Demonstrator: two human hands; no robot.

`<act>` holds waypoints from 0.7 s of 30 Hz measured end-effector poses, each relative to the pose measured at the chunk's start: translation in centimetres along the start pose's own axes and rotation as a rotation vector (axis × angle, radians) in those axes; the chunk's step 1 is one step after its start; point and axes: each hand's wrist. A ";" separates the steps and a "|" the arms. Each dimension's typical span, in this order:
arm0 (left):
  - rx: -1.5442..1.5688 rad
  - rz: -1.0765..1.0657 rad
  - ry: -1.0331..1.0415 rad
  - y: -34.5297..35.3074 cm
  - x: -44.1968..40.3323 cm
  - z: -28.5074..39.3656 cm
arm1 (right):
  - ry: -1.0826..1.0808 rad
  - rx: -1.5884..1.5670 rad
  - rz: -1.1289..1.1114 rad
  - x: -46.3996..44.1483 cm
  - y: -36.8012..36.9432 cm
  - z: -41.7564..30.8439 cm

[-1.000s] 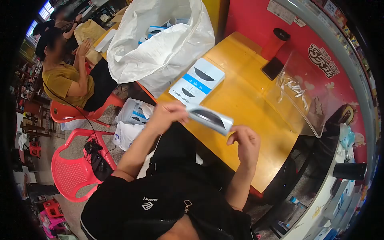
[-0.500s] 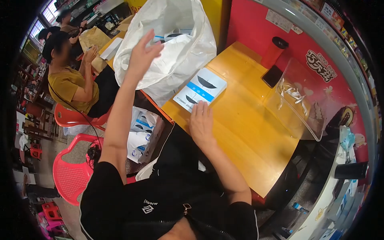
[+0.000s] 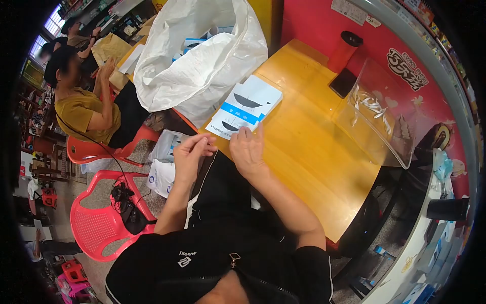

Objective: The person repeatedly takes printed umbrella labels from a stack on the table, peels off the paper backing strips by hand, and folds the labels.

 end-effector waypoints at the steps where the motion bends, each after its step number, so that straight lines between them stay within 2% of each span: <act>1: -0.025 -0.018 -0.017 0.2 0.5 0.0 | 0.043 -0.047 -0.021 0.0 -0.7 0.2; 2: -0.050 -0.039 -0.034 0.5 0.9 -0.1 | 0.047 -0.044 -0.019 -0.1 -1.8 0.4; 3: -0.058 -0.091 -0.069 0.8 1.4 -0.2 | 0.121 -0.160 0.079 -0.2 -3.1 0.6; 4: -0.065 -0.191 -0.095 1.1 1.9 -0.6 | 0.194 -0.276 0.176 -0.2 -4.1 1.0; 5: -0.096 -0.274 -0.224 1.4 2.2 -1.0 | 0.259 -0.397 0.251 0.1 -4.9 1.7; 6: -0.141 -0.403 -0.272 2.0 2.4 -1.1 | 0.261 -0.393 0.251 0.7 -5.5 2.4; 7: -0.133 -0.568 -0.375 2.4 2.4 -1.6 | 0.495 -0.735 0.405 1.6 -6.0 3.0; 8: 0.025 -0.599 -0.460 3.0 2.6 -2.1 | 0.730 -1.076 0.558 2.4 -6.6 3.4; 10: 0.378 -0.655 -0.595 4.6 2.4 -2.7 | 0.906 -1.616 0.733 3.7 -7.8 3.7; 11: 0.608 -0.628 -0.504 5.6 2.4 -2.9 | 0.891 -1.688 0.764 4.4 -8.2 3.8; 12: 0.835 -0.593 -0.411 6.5 2.4 -2.9 | 0.936 -1.701 0.697 5.0 -8.9 3.5; 13: 0.904 -0.547 -0.354 7.1 1.8 -3.4 | 0.982 -1.712 0.629 5.6 -9.6 3.3; 14: 0.908 -0.415 -0.338 8.0 1.8 -1.3 | 0.951 -1.720 0.543 6.6 -9.7 3.1; 16: 0.825 -0.316 -0.284 8.1 0.7 -1.1 | 0.909 -1.801 0.458 7.5 -11.2 3.0; 18: 0.854 -0.285 -0.339 7.5 0.1 -0.9 | 0.842 -1.591 0.596 8.1 -11.7 4.3; 19: 0.876 -0.435 -0.381 6.9 -0.2 -0.9 | 0.780 -1.440 0.693 8.2 -11.8 5.0; 20: 0.894 -0.585 -0.421 6.7 -0.3 -0.9 | 0.713 -1.383 0.685 8.2 -12.6 5.7; 21: 0.643 -0.428 -0.506 7.0 0.3 -0.8 | 0.579 -1.289 0.645 8.8 -12.8 6.4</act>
Point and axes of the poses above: each hand's wrist, its own x-axis away from the middle knuckle, its own y-axis out of the palm, z = x × y, and after that the axes turned 4 degrees about -y, right-handed
